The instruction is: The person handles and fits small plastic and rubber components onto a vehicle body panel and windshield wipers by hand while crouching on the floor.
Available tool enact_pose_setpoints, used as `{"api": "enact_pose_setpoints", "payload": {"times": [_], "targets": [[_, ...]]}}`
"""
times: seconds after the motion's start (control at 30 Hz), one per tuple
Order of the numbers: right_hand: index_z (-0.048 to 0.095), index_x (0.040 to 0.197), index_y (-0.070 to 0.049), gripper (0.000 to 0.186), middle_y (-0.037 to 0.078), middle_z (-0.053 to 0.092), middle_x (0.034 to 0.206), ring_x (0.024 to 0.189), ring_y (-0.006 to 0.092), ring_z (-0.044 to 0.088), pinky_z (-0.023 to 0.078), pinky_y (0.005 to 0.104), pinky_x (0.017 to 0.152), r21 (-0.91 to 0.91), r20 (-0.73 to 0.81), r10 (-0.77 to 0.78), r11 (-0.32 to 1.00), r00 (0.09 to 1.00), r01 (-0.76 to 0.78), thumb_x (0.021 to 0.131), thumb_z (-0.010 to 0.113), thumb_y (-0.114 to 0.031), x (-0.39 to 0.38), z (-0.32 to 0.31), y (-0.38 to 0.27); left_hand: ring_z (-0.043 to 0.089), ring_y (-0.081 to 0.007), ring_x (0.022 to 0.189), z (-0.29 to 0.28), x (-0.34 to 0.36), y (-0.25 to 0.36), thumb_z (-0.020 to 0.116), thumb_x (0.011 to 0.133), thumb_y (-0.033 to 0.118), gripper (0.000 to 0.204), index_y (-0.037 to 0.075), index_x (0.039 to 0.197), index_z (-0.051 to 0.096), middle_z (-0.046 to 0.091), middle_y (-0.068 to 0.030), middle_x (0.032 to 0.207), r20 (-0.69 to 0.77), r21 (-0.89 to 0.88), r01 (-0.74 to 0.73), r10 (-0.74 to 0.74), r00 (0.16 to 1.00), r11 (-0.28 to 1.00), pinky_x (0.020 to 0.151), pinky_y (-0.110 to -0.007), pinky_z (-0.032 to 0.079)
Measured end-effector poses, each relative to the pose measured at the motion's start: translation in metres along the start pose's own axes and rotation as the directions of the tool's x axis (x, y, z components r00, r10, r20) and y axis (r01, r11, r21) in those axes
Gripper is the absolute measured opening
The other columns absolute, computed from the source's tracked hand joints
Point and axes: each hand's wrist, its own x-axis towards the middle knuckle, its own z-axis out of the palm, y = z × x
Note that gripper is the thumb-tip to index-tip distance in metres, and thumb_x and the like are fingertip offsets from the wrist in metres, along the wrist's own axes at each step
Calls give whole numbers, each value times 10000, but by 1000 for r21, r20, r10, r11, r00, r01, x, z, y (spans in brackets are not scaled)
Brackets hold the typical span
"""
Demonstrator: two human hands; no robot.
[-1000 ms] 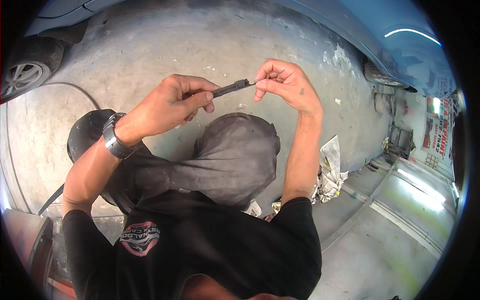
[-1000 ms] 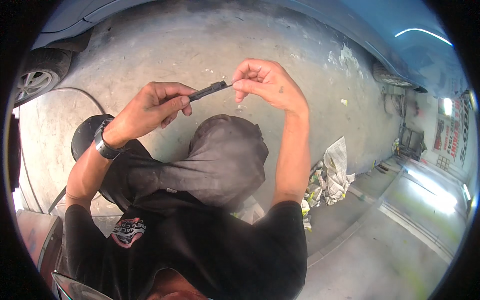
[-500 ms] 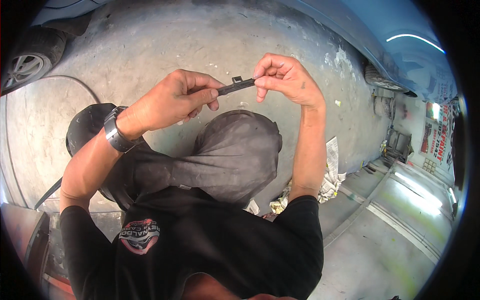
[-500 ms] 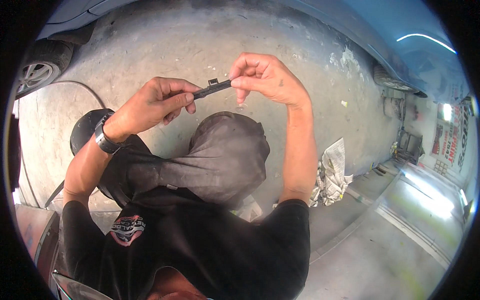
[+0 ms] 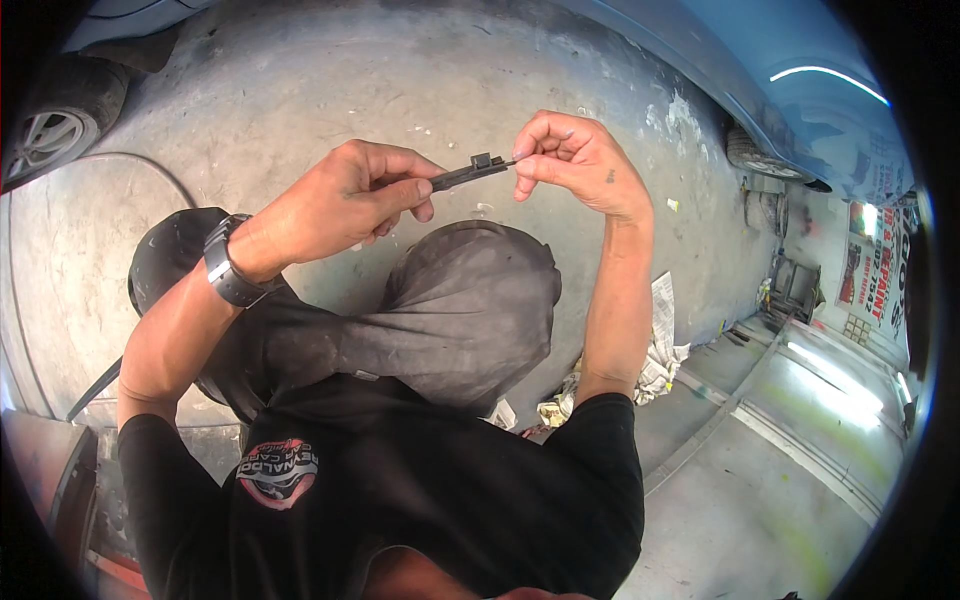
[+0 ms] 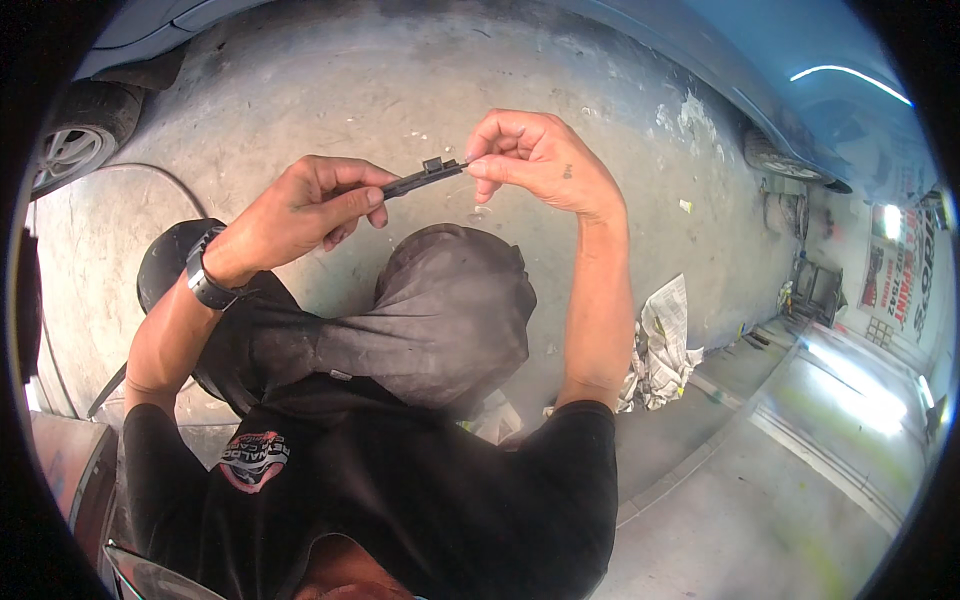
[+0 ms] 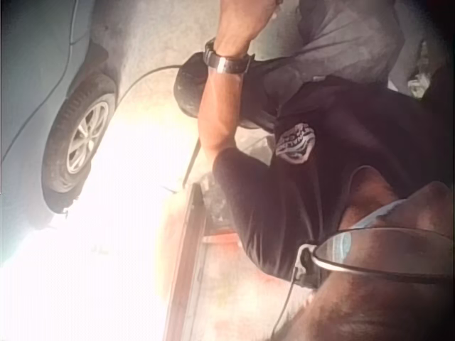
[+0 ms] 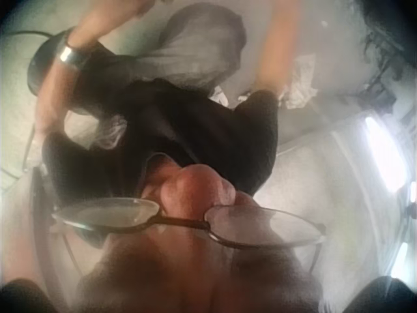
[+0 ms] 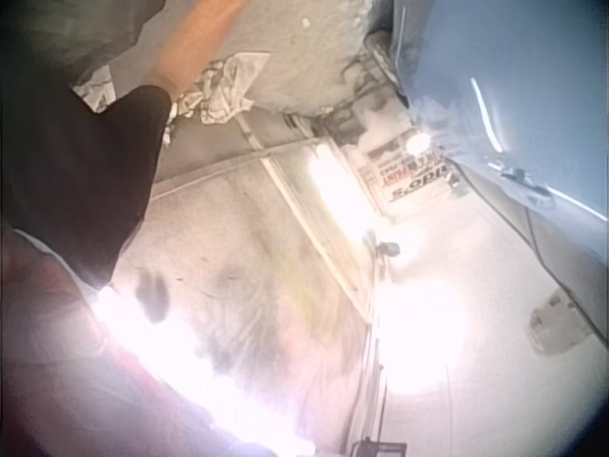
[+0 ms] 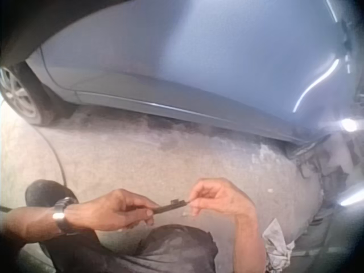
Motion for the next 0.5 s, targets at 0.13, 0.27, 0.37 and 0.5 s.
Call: {"api": "enact_pose_setpoints", "payload": {"times": [0.13, 0.27, 0.37, 0.5], "targets": [[616, 954, -5, 94, 66, 667, 795, 704, 158, 685, 541, 288, 654, -22, 34, 10, 1000, 999, -9, 898, 682, -41, 1, 1, 3, 499, -40, 560, 2, 4, -1, 576, 997, 148, 270, 2, 1203, 668, 691, -4, 824, 23, 8, -5, 5, 1000, 1000, 496, -215, 417], [620, 998, -6, 110, 54, 674, 788, 704, 151, 677, 512, 275, 666, -109, 14, 34, 994, 999, -32, 913, 668, -58, 5, 4, -5, 492, -35, 556, 1, 5, 0, 565, 1001, 137, 264, 17, 1217, 658, 688, 0, 822, 24, 51, -14, 13, 1000, 999, 489, -206, 417], [642, 1075, 7, 168, 46, 676, 799, 717, 142, 668, 497, 270, 686, -146, 7, 57, 988, 998, -56, 929, 654, -74, 11, 17, -13, 521, -55, 572, -7, -2, 0, 570, 976, 121, 279, 22, 1219, 665, 705, -5, 849, 0, 112, -56, 56, 998, 992, 506, -230, 449], [652, 1076, 53, 181, 72, 677, 796, 696, 162, 675, 519, 298, 682, -242, 20, 134, 962, 991, -125, 920, 624, -34, 7, 20, -11, 625, -91, 635, -6, -3, -4, 550, 949, 101, 263, 8, 1142, 702, 733, -45, 813, 11, 131, -87, 87, 996, 988, 571, -291, 512]]}}
